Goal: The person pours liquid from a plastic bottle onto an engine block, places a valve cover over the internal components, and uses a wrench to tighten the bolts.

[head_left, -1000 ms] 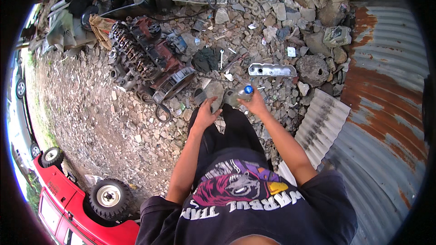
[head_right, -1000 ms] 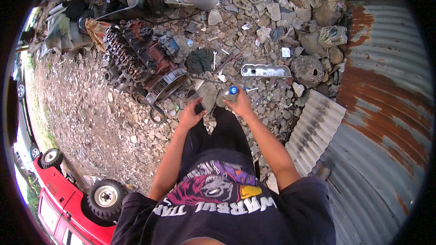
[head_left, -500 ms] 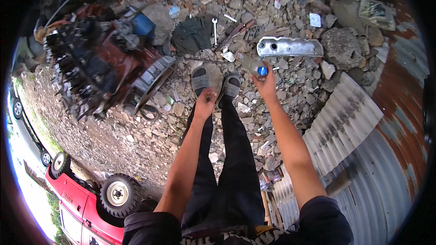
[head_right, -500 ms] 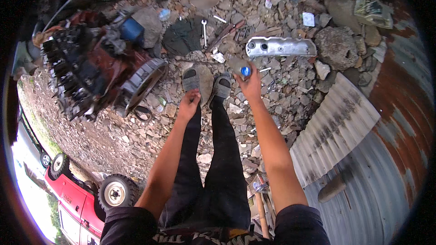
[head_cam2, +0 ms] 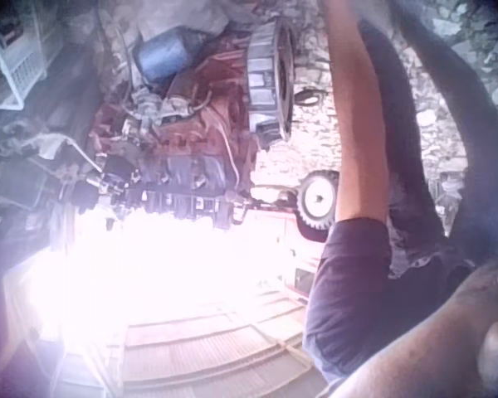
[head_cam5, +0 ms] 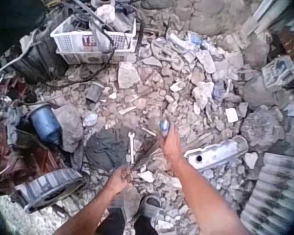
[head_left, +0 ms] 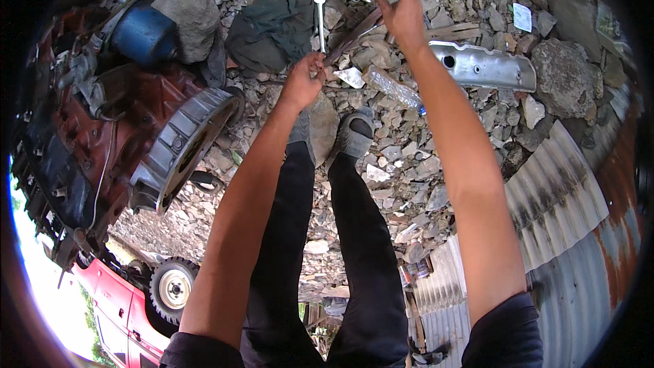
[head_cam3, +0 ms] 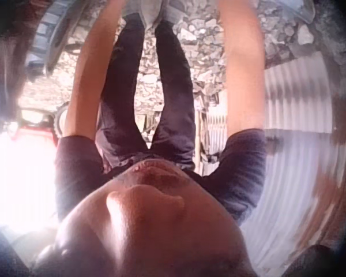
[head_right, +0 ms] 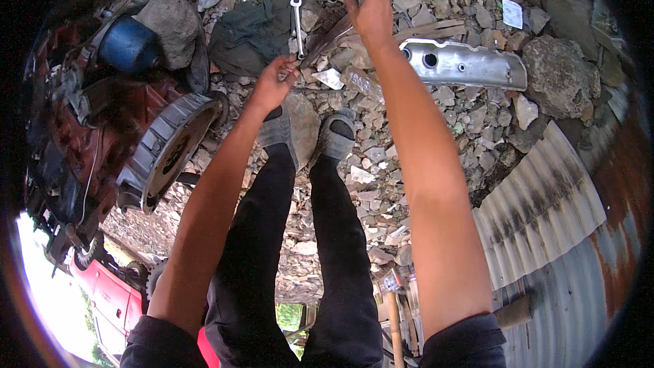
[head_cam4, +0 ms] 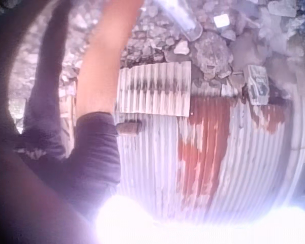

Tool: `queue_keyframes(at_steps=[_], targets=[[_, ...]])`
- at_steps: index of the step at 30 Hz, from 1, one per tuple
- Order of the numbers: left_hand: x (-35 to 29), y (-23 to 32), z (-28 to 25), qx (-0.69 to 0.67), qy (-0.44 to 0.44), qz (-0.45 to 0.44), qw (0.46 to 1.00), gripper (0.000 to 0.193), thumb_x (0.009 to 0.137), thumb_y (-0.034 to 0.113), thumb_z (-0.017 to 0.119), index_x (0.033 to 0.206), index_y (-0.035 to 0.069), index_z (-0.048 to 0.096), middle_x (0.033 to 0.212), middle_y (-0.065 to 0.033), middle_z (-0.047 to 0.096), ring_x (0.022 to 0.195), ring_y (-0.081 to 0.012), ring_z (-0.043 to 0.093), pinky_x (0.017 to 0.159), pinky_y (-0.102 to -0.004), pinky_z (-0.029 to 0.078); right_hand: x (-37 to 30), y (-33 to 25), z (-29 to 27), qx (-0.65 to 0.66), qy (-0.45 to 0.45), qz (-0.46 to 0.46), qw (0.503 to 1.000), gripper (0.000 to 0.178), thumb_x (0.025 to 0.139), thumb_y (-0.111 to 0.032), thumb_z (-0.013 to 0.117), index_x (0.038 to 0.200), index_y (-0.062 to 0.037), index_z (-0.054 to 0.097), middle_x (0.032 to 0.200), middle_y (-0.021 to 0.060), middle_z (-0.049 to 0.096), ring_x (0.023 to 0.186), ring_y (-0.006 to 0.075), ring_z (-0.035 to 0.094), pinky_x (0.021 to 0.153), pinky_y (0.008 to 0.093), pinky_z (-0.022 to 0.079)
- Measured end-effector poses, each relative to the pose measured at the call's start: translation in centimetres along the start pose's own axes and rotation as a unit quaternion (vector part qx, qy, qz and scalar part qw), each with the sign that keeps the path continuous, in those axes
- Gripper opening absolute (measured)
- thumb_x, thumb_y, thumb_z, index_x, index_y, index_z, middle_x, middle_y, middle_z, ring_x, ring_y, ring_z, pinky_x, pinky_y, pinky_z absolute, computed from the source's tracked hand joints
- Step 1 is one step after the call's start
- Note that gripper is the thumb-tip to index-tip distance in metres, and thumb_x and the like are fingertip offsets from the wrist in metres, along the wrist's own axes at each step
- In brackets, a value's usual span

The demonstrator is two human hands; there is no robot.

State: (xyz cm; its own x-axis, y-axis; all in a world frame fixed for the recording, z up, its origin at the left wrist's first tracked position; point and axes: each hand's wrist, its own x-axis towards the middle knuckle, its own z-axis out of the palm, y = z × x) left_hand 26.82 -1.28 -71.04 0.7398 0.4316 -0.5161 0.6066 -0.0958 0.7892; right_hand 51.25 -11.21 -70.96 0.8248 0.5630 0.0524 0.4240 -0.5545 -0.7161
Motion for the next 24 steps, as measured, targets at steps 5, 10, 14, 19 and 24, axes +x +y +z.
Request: queue_keyframes(at_steps=[5,10,14,19,24], targets=[[2.2,-1.6,0.1,0.011,0.037,-0.001,0.999,0.034,0.081,0.01,0.065,0.113,0.003,0.057,0.091,-0.009,0.063,0.085,-0.0221,0.062,0.079,-0.032,0.048,3.7,0.3,2.4,-0.037,-0.029,0.008,0.999,0.073,0.075,-0.018,0.073,0.135,-0.0004,0.035,0.104,0.0295,0.06,0.09,0.0465,0.059,0.081,0.0493,0.048],[3.5,0.0,0.3,0.009,0.036,-0.011,0.999,0.035,0.082,0.012,0.065,0.115,0.003,0.057,0.093,-0.0095,0.064,0.085,-0.0214,0.062,0.077,-0.0333,0.049,2.9,1.0,2.0,-0.049,-0.047,0.039,0.997,0.07,0.078,-0.017,0.07,0.136,-0.0014,0.033,0.092,0.0269,0.06,0.085,0.0438,0.059,0.078,0.0481,0.047],[3.6,0.3,-0.8,-0.019,0.044,-0.005,0.999,0.035,0.082,0.013,0.065,0.115,0.003,0.057,0.093,-0.0102,0.064,0.084,-0.0212,0.061,0.076,-0.0342,0.05,-2.0,1.7,1.6,0.012,-0.089,0.108,0.99,0.063,0.079,-0.014,0.068,0.131,-0.0032,0.035,0.1,0.028,0.059,0.093,0.0449,0.058,0.08,0.0484,0.047],[2.6,0.6,-1.5,-0.016,0.02,-0.023,0.999,0.035,0.085,0.013,0.065,0.117,0.003,0.056,0.096,-0.0093,0.063,0.088,-0.0192,0.06,0.079,-0.0336,0.048,-10.9,3.4,0.7,0.038,-0.075,0.163,0.983,0.022,0.077,-0.009,0.066,0.096,-0.0002,0.059,0.086,0.0203,0.065,0.083,0.0388,0.063,0.071,0.0454,0.05],[0.6,-0.7,-1.2,0.058,-0.044,-0.034,0.997,0.036,0.086,0.014,0.065,0.119,0.004,0.055,0.097,-0.009,0.063,0.088,-0.0187,0.06,0.08,-0.0327,0.048,-18.7,2.6,0.5,0.008,-0.126,0.228,0.965,0.01,0.075,-0.006,0.065,0.083,-0.0012,0.064,0.081,0.0208,0.066,0.079,0.0365,0.065,0.07,0.0438,0.051]])
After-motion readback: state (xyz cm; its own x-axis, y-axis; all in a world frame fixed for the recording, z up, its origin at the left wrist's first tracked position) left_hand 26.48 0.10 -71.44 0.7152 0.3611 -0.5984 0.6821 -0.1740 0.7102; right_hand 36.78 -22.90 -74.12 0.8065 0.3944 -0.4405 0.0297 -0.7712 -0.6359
